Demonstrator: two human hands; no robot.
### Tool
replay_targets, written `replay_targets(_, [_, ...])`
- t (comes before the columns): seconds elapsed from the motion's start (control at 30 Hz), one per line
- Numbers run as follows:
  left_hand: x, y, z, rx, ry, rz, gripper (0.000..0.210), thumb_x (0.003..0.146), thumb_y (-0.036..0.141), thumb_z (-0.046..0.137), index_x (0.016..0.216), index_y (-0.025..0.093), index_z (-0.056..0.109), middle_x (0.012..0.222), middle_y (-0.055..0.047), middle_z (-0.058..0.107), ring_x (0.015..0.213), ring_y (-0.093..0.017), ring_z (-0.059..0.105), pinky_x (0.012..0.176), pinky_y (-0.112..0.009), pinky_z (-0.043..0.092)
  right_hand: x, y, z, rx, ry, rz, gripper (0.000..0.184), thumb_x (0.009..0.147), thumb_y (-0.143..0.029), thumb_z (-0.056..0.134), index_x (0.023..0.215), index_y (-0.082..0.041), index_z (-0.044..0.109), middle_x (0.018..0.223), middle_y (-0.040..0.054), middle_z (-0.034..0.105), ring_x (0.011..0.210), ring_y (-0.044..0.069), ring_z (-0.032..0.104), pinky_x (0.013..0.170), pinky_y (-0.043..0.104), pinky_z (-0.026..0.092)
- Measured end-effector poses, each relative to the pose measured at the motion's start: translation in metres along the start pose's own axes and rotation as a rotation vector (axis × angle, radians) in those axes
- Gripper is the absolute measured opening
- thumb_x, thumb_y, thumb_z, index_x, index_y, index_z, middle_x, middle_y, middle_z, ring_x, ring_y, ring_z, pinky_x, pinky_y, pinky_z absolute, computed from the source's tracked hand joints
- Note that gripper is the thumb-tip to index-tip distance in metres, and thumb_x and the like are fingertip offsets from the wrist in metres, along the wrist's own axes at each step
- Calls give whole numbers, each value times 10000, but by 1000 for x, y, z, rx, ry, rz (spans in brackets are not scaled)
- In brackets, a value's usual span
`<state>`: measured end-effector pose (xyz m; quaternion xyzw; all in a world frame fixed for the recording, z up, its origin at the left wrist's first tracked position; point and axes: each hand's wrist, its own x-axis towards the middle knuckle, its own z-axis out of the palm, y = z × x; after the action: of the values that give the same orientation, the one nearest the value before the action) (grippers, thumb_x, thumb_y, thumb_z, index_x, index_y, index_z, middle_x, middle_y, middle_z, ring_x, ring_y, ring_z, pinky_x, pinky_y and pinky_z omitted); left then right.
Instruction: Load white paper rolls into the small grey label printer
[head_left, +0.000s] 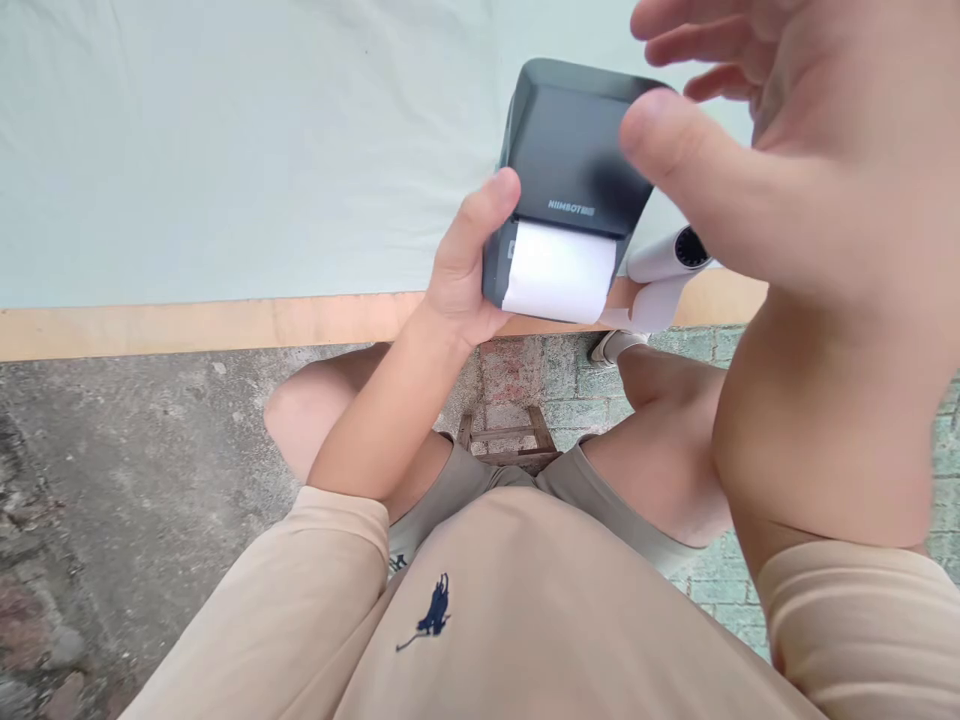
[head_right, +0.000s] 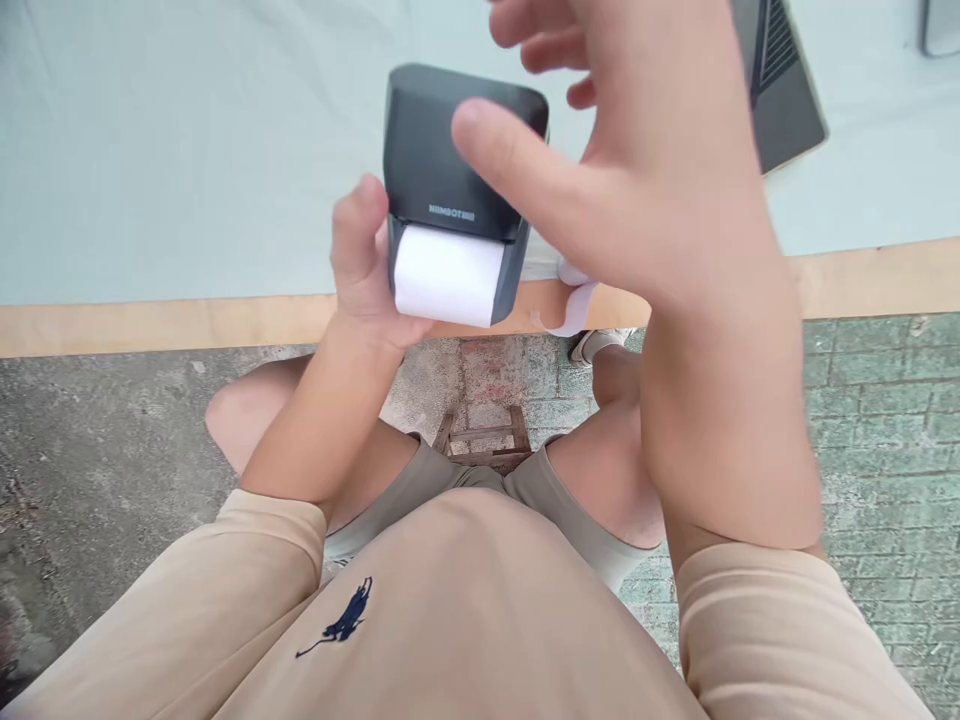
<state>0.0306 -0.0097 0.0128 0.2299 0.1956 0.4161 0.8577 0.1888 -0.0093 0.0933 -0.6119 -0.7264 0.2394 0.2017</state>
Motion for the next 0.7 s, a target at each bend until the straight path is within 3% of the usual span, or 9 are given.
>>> replay_targets(0.07, [0,-2,-2,-1,9,14,317,909,291,356,931,179,652,913,-33,702,894,-171,689,730,-263,565,-2,-1,0,-53,-106,-49,431,855,-330,574,1269,-310,459,1230,-13,551,1134,154,541,939,343,447])
replay_targets(0.13, [-1,-4,-6,-6,14,-10,250,879,256,416,947,187,647,926,-35,704,844,-164,681,680,-255,548,-3,1,3,-95,-183,29,484,842,-390,581,1298,-345,424,1187,-9,548,1049,161,545,884,351,451])
replay_targets(0.23, [-1,-4,-8,5,75,-69,222,851,278,470,946,179,644,904,-39,697,789,-160,678,691,-265,549,-1,1,9,-111,-168,81,562,812,-403,600,1330,-309,404,1124,9,555,976,157,536,871,344,441])
replay_targets(0.33, [0,-1,-7,32,203,-84,320,833,431,477,951,183,642,788,-30,661,836,-197,695,685,-271,551,-1,-2,10,-96,-143,49,591,815,-375,590,1352,-272,367,1202,1,541,1023,149,534,901,331,434])
replay_targets(0.43, [2,-1,-7,38,252,-58,353,815,504,465,903,206,632,737,-31,641,1000,-242,676,744,-279,568,-2,-3,5,-33,-124,-63,551,849,-333,554,1353,-231,355,1368,3,455,1169,136,497,946,295,446])
replay_targets(0.53, [5,-3,-11,45,230,-4,224,824,379,472,795,203,607,795,-22,657,1054,-240,658,786,-286,577,-3,3,1,-28,-170,-201,549,847,-313,590,1349,-230,382,1398,-3,417,1289,124,415,1040,258,423])
replay_targets(0.63, [8,-5,-15,40,263,13,213,844,354,468,774,200,598,763,-26,648,1062,-248,652,778,-306,583,-1,12,1,-69,-205,-306,580,833,-361,622,1351,-248,389,1388,-22,431,1271,127,432,1096,269,381])
replay_targets(0.7, [8,-6,-15,25,235,30,253,874,324,424,767,187,608,721,-25,635,1015,-232,664,771,-298,579,0,13,1,-132,-104,-329,518,842,-383,595,1314,-241,435,1360,-16,459,1269,155,434,1072,295,395])
